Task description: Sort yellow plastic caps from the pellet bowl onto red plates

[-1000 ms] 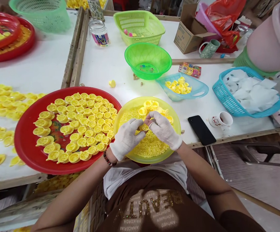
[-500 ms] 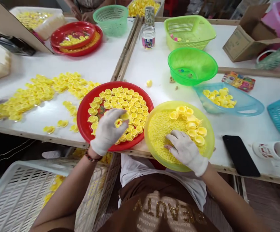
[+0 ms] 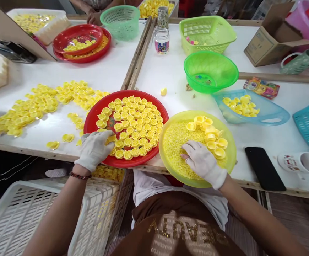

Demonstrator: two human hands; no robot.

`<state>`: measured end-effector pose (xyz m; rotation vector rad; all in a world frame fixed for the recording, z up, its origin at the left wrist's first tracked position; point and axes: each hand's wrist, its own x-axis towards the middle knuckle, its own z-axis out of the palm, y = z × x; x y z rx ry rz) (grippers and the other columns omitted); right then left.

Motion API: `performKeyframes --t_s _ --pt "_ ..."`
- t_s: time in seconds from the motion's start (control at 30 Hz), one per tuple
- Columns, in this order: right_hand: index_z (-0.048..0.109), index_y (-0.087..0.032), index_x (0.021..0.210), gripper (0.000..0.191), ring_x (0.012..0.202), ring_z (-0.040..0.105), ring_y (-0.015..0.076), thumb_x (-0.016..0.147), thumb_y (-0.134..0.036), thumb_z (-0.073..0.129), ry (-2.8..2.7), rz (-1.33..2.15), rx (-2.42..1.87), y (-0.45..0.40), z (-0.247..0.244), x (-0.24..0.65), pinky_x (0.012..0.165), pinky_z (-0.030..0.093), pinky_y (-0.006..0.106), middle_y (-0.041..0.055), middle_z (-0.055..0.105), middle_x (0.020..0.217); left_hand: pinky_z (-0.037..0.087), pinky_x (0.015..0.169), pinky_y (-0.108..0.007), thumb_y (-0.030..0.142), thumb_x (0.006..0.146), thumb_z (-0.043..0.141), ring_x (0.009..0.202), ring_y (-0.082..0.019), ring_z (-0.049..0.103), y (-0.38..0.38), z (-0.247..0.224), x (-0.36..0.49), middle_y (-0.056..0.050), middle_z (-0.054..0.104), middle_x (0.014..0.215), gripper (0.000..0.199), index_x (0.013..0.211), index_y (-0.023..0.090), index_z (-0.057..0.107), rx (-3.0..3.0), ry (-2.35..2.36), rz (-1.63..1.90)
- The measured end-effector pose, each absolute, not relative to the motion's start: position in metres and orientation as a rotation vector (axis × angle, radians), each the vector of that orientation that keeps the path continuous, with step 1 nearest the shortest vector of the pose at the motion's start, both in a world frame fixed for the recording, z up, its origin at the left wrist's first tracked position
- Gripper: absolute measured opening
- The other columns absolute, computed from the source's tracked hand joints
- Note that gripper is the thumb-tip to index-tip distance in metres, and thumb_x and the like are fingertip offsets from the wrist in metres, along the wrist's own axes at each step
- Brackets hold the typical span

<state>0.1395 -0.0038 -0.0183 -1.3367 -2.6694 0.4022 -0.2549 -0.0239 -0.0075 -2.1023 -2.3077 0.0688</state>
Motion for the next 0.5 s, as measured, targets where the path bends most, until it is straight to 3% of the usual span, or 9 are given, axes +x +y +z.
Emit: performKeyframes --t_s 0.13,0.3,0.5 --pt "0.064 -0.017 0.118 0.028 0.103 0.061 0.0259 0.098 -0.036 0.056 -2.562 0.774 -1.326 -0.009 -0.016 0.133 0.090 0.052 0.045 0.0137 0.063 0.120 0.048 0.088 -0.035 0.038 0.089 0.050 0.091 -0.023 0.068 -0.022 -0.019 -0.264 -0.003 0.075 0.100 0.027 0.106 0.023 0.064 -2.095 -2.332 -0.125" --pt "0.060 -0.018 0.128 0.036 0.109 0.064 0.0222 0.098 -0.038 0.061 -2.371 0.988 -1.356 -0.016 -0.017 0.133 0.092 0.056 0.044 0.0103 0.061 0.130 0.051 0.083 -0.037 0.044 0.090 0.047 0.083 -0.024 0.067 -0.023 -0.034 -0.270 -0.004 0.073 0.089 0.029 0.102 0.023 0.063 -2.130 -2.304 -0.177" --pt "0.061 -0.018 0.127 0.035 0.108 0.064 0.0225 0.098 -0.037 0.060 -1.880 1.295 -1.361 -0.006 -0.019 0.141 0.092 0.056 0.043 0.0099 0.061 0.129 0.051 0.096 -0.044 0.046 0.093 0.051 0.104 -0.026 0.068 -0.034 -0.018 -0.263 -0.002 0.072 0.117 0.027 0.094 0.024 0.066 -2.138 -2.192 -0.288"
